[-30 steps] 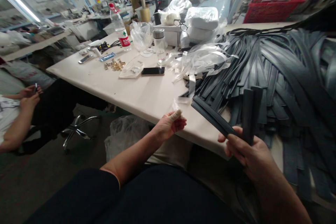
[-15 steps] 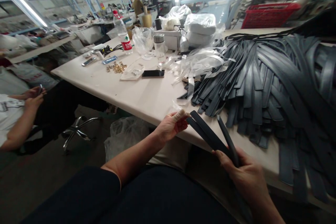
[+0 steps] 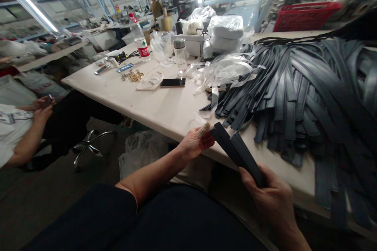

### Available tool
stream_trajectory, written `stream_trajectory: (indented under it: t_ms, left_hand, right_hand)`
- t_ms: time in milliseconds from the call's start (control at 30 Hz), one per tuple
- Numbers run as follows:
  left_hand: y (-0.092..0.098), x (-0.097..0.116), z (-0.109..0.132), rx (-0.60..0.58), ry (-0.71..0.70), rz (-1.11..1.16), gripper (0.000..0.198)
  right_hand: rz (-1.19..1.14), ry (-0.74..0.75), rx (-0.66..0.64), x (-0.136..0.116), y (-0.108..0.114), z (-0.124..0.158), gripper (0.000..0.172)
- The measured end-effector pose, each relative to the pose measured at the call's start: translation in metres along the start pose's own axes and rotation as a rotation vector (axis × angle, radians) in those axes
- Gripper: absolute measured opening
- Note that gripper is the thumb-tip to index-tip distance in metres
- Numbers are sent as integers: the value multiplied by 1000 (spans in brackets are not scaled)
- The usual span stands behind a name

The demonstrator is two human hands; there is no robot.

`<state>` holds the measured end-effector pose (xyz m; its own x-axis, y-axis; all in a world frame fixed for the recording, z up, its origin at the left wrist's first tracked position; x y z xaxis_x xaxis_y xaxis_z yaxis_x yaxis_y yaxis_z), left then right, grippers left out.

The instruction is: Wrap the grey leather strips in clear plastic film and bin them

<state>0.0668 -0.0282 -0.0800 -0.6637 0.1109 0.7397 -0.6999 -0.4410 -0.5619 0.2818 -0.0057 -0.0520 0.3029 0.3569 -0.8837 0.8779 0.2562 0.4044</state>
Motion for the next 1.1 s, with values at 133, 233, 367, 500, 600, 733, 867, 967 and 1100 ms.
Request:
stream_trajectory:
  t_ms: [133,233,367,500,600,733,867,967,1100]
  left_hand:
    - [-3,-1,-1,-36,3,-2,51]
    - [-3,-2,-2,-46,8,-7,51]
    - [-2,-7,-3,-69,20,-62,50]
    - [-9,-19,3,-85,25,-123,57]
    - [-18,-27,10,-124,10,-179,58]
    - [-23,-31,16,-159,1,-213,59]
    - [-20,-33,17,-153,42,-211,59]
    - [-15,-35,17,-141,72,-202,59]
    - [-7,-32,16,-101,54,-133,61]
  right_hand:
    - [4,17,-16,0,-2,0,25]
    - [23,48,-31,0,-1,-1,24]
    - [79,84,-59,4,-2,-4,25]
    - [91,110,-92,6,-10,-14,28]
    - [35,89,-106,6,-17,-23,32]
    - [-74,4,-110,7,-19,-27,36]
    - [-104,-140,-95,13,-15,-24,36]
    - [-97,-175,-81,17,-13,-22,38]
    - [-76,-176,-66,18,-12,-22,39]
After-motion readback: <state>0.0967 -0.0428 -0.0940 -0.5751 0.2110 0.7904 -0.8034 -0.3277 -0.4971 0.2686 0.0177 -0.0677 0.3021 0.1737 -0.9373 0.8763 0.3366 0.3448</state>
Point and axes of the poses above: each hand's wrist, its own z-axis away from the middle knuckle, its own y-axis out of the back of the hand, x = y × z, the point moved 3 cm from there along -z, towards the middle knuckle, and after that the axes turned 11 degrees about -z, right-handed, at the moved point
